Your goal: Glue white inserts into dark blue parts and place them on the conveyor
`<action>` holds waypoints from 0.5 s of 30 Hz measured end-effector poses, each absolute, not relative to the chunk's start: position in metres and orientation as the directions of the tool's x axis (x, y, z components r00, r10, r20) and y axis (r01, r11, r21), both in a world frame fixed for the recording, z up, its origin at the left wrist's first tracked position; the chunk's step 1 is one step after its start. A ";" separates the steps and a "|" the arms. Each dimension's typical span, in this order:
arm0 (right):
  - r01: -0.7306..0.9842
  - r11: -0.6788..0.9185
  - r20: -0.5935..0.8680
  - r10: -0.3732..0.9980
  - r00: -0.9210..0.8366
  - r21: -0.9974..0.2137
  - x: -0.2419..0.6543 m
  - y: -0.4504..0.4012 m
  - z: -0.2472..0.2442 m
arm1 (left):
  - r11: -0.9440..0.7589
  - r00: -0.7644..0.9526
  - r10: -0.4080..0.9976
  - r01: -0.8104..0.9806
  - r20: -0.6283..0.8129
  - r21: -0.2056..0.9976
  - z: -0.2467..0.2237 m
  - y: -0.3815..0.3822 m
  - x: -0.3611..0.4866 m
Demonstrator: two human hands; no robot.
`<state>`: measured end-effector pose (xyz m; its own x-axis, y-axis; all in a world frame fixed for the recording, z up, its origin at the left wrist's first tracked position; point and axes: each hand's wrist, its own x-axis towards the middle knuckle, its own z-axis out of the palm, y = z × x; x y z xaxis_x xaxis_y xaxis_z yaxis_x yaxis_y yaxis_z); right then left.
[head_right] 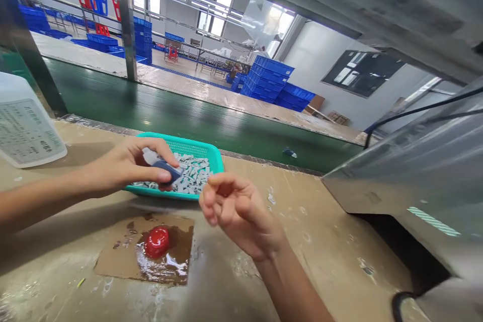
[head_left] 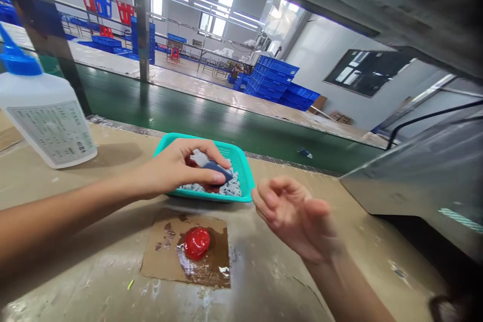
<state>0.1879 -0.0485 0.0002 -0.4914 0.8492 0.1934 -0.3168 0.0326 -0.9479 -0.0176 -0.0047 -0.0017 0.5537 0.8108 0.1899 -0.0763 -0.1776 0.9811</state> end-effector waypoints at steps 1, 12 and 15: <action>-0.430 -0.040 0.224 0.808 -0.545 -0.902 0.188 -0.048 -0.003 | -0.123 0.540 0.825 -0.119 0.168 0.985 -0.001 -0.004 -0.018; -0.593 -0.099 0.372 0.693 -0.618 -0.799 0.183 -0.053 -0.009 | 0.272 0.386 0.917 -0.415 -0.102 0.868 -0.006 -0.005 -0.012; -0.544 -0.122 0.304 0.719 -0.625 -0.830 0.185 -0.054 -0.006 | 0.274 0.394 0.916 -0.466 -0.079 0.841 -0.007 -0.004 -0.011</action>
